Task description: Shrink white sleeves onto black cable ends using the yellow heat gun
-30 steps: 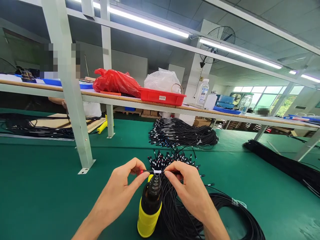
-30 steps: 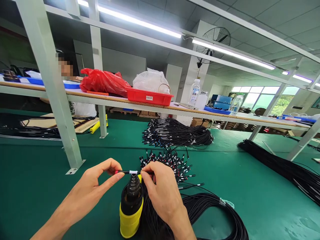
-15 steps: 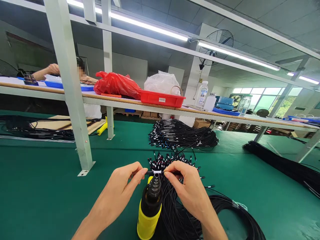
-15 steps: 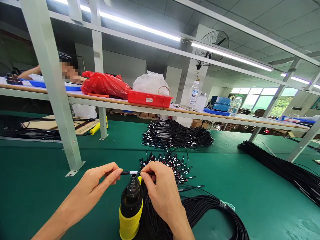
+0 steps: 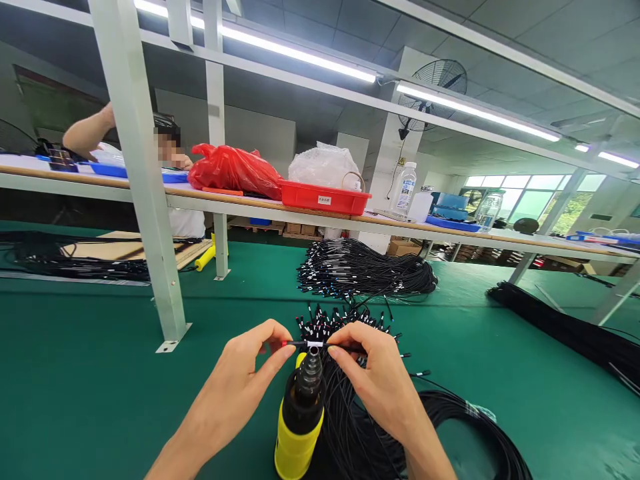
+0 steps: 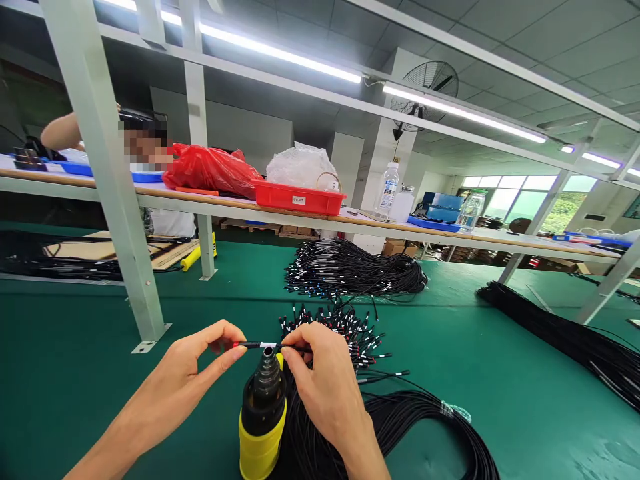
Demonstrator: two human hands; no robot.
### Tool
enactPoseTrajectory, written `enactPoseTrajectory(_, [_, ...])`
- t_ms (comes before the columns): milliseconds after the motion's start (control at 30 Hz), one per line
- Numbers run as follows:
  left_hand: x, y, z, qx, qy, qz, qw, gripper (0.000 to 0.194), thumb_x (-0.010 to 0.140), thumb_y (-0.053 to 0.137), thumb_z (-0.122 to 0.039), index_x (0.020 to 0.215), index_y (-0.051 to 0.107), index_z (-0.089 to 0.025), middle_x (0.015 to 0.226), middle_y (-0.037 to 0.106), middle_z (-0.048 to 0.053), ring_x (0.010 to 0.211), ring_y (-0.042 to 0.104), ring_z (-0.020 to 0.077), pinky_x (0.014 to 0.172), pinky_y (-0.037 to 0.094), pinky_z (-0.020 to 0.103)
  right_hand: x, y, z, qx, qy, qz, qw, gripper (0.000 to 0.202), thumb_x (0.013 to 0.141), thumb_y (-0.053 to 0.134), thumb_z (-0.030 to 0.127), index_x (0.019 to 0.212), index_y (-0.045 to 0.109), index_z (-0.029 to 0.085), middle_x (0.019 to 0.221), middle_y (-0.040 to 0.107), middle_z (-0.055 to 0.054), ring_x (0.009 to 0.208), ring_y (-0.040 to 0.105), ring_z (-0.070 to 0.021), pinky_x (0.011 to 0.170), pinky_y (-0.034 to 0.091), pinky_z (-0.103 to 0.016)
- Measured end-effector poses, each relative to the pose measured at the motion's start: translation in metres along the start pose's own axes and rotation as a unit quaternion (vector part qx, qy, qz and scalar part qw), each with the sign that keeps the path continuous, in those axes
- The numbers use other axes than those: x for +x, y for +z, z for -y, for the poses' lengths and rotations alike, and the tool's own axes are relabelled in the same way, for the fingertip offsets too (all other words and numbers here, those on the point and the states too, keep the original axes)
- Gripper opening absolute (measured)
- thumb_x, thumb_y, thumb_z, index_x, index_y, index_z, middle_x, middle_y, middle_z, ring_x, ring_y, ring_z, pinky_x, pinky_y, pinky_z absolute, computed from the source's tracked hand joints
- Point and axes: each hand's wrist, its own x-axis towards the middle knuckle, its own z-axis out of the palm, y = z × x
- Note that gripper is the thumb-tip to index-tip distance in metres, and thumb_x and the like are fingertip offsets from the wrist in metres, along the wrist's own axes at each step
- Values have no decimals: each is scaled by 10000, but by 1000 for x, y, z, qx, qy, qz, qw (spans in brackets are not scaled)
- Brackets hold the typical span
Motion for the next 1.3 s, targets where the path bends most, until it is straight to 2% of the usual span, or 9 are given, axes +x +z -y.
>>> enactPoseTrajectory(100, [-1,-1,-2,-1,11,-6,1000,317,914,448,-517,809,555,-238,788,583,-21,754,508,173,658,385,260,-3,-2,1,-15,-9,4,1000,149,927,555,192,839,673,218,841,666,14,781,591,-151,695,411,-264])
enactPoseTrajectory(300, [-1,-1,-3,-11,7,8,1000,434,930,383,-582,733,527,-223,663,519,-36,630,452,148,580,343,251,-2,-4,4,-36,-19,0,999,180,927,558,169,779,654,205,784,640,18,737,564,-148,674,380,-267])
enactPoseTrajectory(700, [1,1,0,-43,29,-21,998,237,895,540,-451,800,594,-241,788,612,-45,776,557,153,718,407,248,-1,-1,1,-14,-29,-11,999,166,880,573,99,774,648,203,787,637,12,746,579,-148,666,405,-251])
enactPoseTrajectory(900, [2,1,0,-39,17,-33,999,183,886,548,-415,828,595,-248,841,625,-34,841,568,175,683,395,259,1,0,3,-19,-18,-19,999,162,849,587,70,760,636,197,787,637,11,750,582,-151,672,403,-253])
enactPoseTrajectory(1000, [0,0,-2,-30,24,-22,999,225,916,503,-438,831,577,-243,830,622,-36,816,563,168,699,395,261,-1,1,2,-28,-19,-15,999,157,893,571,139,760,627,201,787,643,12,747,581,-154,673,391,-261])
enactPoseTrajectory(1167, [-6,3,0,46,6,-28,999,440,974,309,-507,679,455,-215,674,539,-17,661,471,163,603,332,271,-2,5,-5,-62,-37,31,997,350,988,422,355,718,594,213,718,646,-1,660,573,-167,614,377,-278])
enactPoseTrajectory(1300, [-8,2,0,59,1,-40,997,401,974,360,-465,683,468,-211,705,560,-11,704,487,164,631,336,269,1,8,-15,-78,-76,36,993,371,983,401,395,715,593,223,677,643,-1,607,582,-163,569,397,-262])
